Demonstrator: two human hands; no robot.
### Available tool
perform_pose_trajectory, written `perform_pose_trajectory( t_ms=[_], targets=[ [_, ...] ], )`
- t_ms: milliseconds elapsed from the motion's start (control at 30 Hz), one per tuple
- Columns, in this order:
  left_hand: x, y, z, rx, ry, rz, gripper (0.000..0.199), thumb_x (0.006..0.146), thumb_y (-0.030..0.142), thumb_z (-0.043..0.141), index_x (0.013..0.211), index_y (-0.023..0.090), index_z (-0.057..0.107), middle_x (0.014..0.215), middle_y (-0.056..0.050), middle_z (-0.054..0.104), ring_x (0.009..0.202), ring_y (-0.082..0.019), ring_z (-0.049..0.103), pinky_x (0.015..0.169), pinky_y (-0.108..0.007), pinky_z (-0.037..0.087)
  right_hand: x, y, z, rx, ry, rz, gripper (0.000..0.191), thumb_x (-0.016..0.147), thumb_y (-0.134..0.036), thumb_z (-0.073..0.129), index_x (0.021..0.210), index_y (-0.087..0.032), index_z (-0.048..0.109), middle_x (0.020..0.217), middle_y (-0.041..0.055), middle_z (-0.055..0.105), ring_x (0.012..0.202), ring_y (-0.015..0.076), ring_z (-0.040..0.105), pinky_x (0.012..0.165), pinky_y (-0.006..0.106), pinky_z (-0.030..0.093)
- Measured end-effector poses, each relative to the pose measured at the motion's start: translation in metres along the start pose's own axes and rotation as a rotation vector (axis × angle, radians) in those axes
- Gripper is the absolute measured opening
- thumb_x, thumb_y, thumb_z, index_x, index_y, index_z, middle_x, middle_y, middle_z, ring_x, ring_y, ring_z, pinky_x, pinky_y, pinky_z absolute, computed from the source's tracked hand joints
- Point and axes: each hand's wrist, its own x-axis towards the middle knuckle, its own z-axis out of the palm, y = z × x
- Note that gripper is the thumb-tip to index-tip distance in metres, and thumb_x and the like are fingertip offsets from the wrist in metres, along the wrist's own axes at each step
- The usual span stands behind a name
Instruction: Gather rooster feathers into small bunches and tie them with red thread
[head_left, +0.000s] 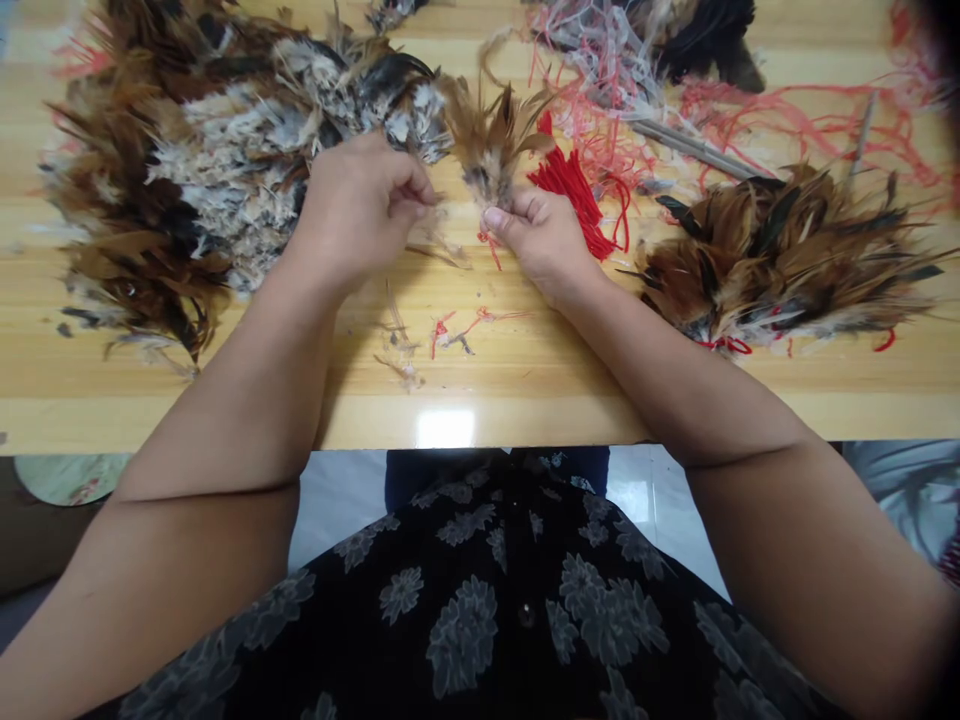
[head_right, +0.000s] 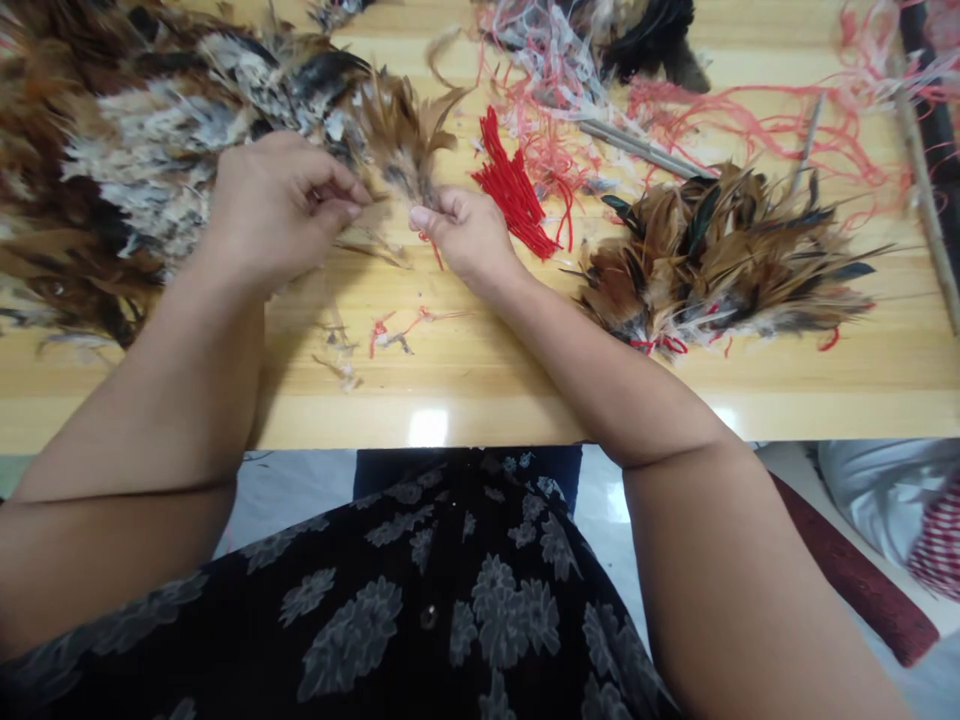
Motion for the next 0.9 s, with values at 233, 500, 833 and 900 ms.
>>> perform_pose_trajectory(
  t_ms=[233, 500, 833, 900],
  targets=[
    [-0.002, -0.002, -0.019, 0.015, -0.220, 0.056, 0.043, 0.084, -0.003, 0.102, 0.101, 0.036, 0.099, 0.100, -0.003, 0.075, 0.105, -0.034, 0.061, 0.130, -0.044, 0.062, -0.006, -0.022, -0.001, 0.043, 0.017, 0.112, 0.034, 0.122, -0.026, 0.081, 0.090, -0.020, 0.074, 0.090, -0.0020, 0.074, 0.097, 0.0154, 0.074, 0.103, 0.032, 0.061],
    [0.000, -0.011, 0.003, 0.114, -0.262, 0.170, 0.031, 0.088, 0.009, 0.091, 0.089, 0.040, 0.090, 0.092, -0.007, 0.067, 0.099, -0.037, 0.054, 0.129, -0.054, 0.060, -0.007, -0.022, -0.003, 0.018, 0.015, 0.110, 0.034, 0.122, -0.031, 0.083, 0.090, -0.021, 0.076, 0.092, -0.0010, 0.078, 0.098, 0.0159, 0.076, 0.105, 0.033, 0.063],
    [-0.007, 0.017, 0.024, -0.446, 0.037, -0.055, 0.045, 0.092, 0.054, 0.120, 0.092, 0.036, 0.079, 0.083, -0.002, 0.064, 0.083, -0.030, 0.066, 0.079, -0.044, 0.063, -0.007, -0.015, -0.002, 0.047, 0.023, 0.092, 0.036, 0.123, -0.037, 0.083, 0.092, -0.021, 0.075, 0.093, -0.0013, 0.078, 0.100, 0.0166, 0.078, 0.109, 0.034, 0.065],
    [-0.010, 0.025, 0.035, -0.588, 0.034, -0.154, 0.052, 0.088, 0.051, 0.124, 0.089, 0.035, 0.075, 0.077, 0.000, 0.063, 0.075, -0.028, 0.068, 0.071, -0.043, 0.058, -0.006, -0.009, 0.000, 0.046, 0.033, 0.066, 0.035, 0.123, -0.038, 0.083, 0.093, -0.021, 0.074, 0.093, -0.0012, 0.079, 0.100, 0.0166, 0.078, 0.108, 0.034, 0.065]
  ],
)
